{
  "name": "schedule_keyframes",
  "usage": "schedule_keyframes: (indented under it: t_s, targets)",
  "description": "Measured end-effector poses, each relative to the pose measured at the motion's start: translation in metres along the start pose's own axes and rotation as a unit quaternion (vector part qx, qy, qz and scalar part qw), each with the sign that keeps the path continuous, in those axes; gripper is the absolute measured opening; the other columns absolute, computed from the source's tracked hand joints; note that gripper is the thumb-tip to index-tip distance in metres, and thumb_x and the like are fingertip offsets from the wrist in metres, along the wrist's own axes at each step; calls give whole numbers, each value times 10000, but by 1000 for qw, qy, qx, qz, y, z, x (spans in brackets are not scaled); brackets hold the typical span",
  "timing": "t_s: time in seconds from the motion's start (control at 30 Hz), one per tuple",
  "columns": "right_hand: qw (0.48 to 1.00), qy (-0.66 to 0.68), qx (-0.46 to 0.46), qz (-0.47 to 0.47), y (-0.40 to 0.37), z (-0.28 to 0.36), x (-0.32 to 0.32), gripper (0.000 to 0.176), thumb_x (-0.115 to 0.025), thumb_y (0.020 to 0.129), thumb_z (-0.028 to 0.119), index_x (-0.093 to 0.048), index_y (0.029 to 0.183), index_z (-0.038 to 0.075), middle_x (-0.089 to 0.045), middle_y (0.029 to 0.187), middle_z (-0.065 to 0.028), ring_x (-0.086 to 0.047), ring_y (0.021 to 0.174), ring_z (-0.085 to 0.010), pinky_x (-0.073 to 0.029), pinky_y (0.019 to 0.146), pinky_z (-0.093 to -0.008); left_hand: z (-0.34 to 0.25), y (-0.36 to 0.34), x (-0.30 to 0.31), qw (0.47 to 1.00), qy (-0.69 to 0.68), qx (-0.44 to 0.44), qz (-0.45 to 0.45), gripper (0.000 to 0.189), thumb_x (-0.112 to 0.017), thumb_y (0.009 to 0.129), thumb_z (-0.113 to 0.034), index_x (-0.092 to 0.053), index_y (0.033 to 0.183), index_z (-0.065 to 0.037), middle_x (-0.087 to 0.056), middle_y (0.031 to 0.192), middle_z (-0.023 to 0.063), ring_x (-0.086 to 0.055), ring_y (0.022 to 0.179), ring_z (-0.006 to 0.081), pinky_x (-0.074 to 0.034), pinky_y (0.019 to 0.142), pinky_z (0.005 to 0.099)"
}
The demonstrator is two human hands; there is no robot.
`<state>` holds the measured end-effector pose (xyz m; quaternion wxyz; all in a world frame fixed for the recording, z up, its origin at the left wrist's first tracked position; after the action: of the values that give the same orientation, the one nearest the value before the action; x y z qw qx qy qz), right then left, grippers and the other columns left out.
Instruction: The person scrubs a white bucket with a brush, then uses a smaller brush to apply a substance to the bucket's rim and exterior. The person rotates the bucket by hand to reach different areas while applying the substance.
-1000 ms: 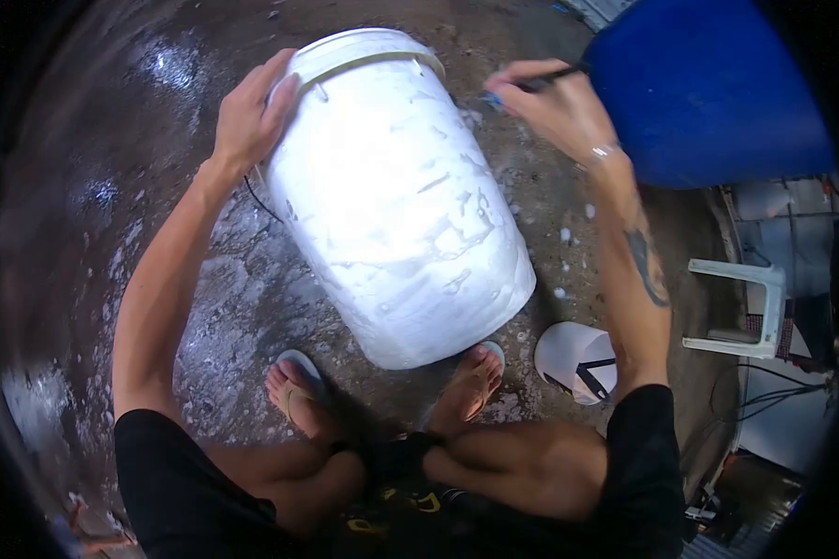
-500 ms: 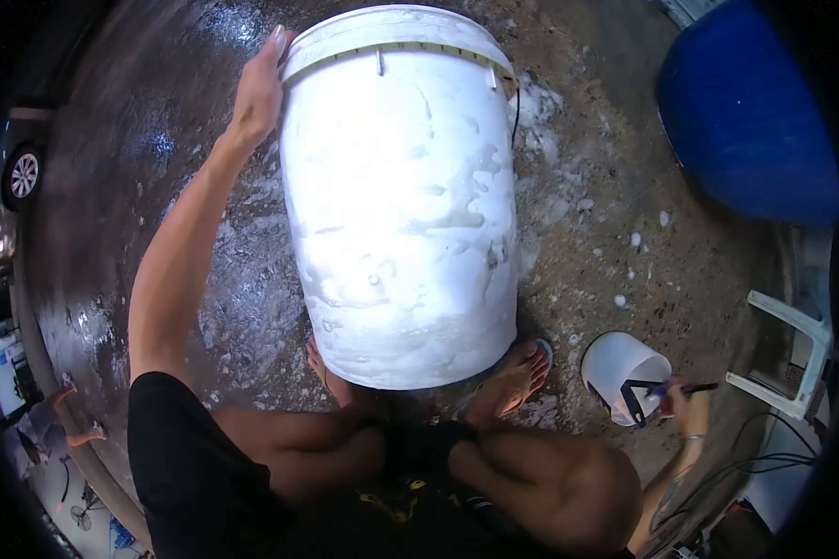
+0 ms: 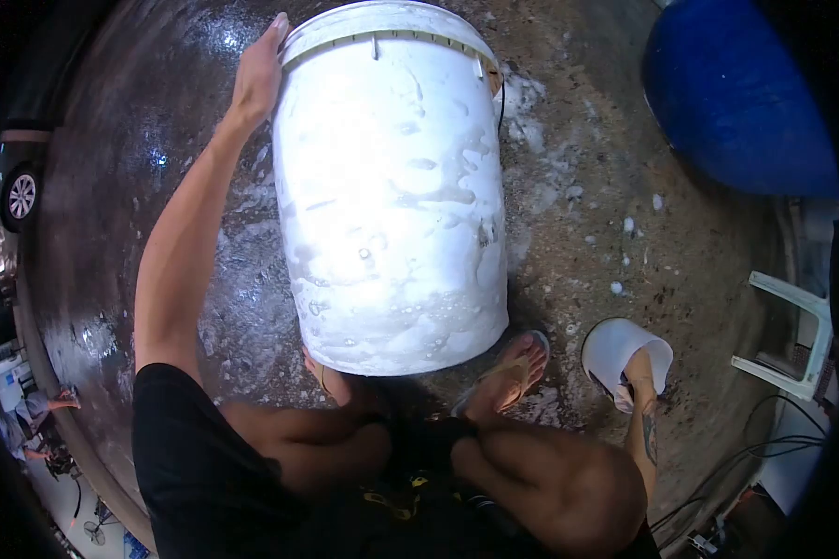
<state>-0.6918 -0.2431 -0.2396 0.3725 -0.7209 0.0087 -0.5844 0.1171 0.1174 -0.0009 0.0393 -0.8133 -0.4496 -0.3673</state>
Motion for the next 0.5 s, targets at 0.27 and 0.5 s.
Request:
schedule_keyframes:
  t_s: [0.27, 0.5]
  targets:
    - [845, 139, 516, 18, -271, 388, 255, 309, -731, 822, 130, -738, 1124, 67, -708, 997, -162, -723, 875, -253, -580, 745, -334, 20, 1, -5, 991, -92, 52, 78, 856, -296, 1035, -652, -375, 1533, 40, -398, 1549, 257, -394, 1423, 327, -234, 1213, 451]
    - [837, 171, 509, 103, -277, 376, 249, 259, -646, 918, 110, -715, 1163, 63, -690, 875, -84, -663, 691, -158, -522, 595, -258, -21, 3, -13, 991, -35, -11, 132, 498, -414, 997, -463, -503, 1278, -62, -519, 1247, 197, -516, 1155, 393, -405, 996, 503]
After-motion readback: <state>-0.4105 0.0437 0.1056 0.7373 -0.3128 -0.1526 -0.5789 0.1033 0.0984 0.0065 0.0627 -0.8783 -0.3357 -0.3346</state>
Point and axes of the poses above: each hand's wrist, its own y-axis towards the middle knuckle, its own x-axis out of the back of the hand, z = x × y, the point moved 7 cm from there along y, towards the middle knuckle
